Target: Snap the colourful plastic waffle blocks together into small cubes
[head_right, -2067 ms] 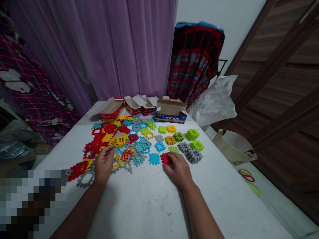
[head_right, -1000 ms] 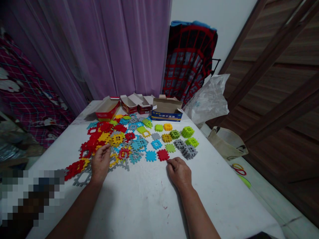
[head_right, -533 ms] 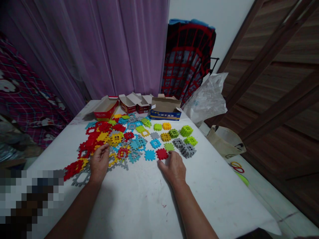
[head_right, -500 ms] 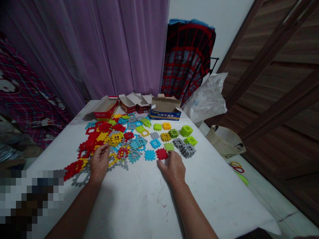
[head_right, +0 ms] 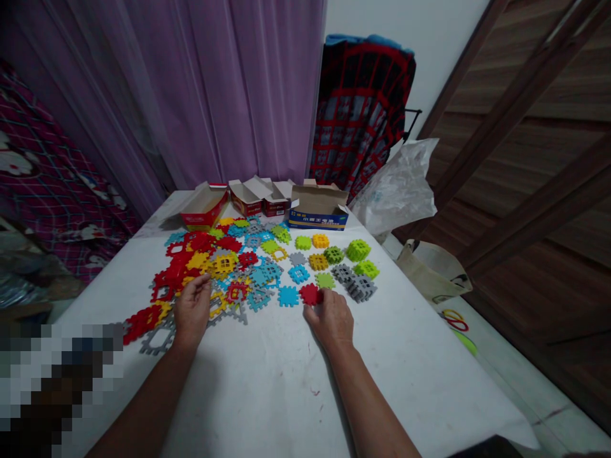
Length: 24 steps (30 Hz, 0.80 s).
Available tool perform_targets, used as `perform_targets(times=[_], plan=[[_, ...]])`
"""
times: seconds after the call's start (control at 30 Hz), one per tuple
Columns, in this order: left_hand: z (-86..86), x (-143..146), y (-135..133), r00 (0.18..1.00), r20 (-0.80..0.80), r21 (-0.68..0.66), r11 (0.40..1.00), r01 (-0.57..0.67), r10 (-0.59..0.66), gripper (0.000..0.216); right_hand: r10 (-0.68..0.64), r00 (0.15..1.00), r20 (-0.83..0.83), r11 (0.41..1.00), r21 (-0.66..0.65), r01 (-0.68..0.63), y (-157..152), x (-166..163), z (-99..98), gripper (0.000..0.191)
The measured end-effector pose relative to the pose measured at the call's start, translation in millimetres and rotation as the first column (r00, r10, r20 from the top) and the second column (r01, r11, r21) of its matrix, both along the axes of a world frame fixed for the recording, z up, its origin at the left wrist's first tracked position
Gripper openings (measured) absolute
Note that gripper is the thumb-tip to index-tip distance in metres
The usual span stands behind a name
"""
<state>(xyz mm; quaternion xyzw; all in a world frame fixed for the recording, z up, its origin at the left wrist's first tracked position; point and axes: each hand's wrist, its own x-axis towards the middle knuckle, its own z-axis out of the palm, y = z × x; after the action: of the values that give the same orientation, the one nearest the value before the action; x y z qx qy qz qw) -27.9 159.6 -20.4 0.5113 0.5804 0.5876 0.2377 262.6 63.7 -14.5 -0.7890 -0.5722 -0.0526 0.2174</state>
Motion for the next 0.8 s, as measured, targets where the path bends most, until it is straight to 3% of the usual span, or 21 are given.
perform_targets(times=[0.6,0.8], plan=[[2.1,0.1,-1.3,1.000,0.000,0.009,1.000,0.010,-0.010,0.032,0.057,0.998,0.021,0.998,0.011,-0.057,0.5,1.4,-0.7,0.039],[-2.2,-1.9,-0.3,1.000,-0.013,0.007,1.000,0.017,-0.017,0.031,0.030,0.990,-0.141,0.993,0.117,-0.013,-0.2,10.0,-4.7,0.039]])
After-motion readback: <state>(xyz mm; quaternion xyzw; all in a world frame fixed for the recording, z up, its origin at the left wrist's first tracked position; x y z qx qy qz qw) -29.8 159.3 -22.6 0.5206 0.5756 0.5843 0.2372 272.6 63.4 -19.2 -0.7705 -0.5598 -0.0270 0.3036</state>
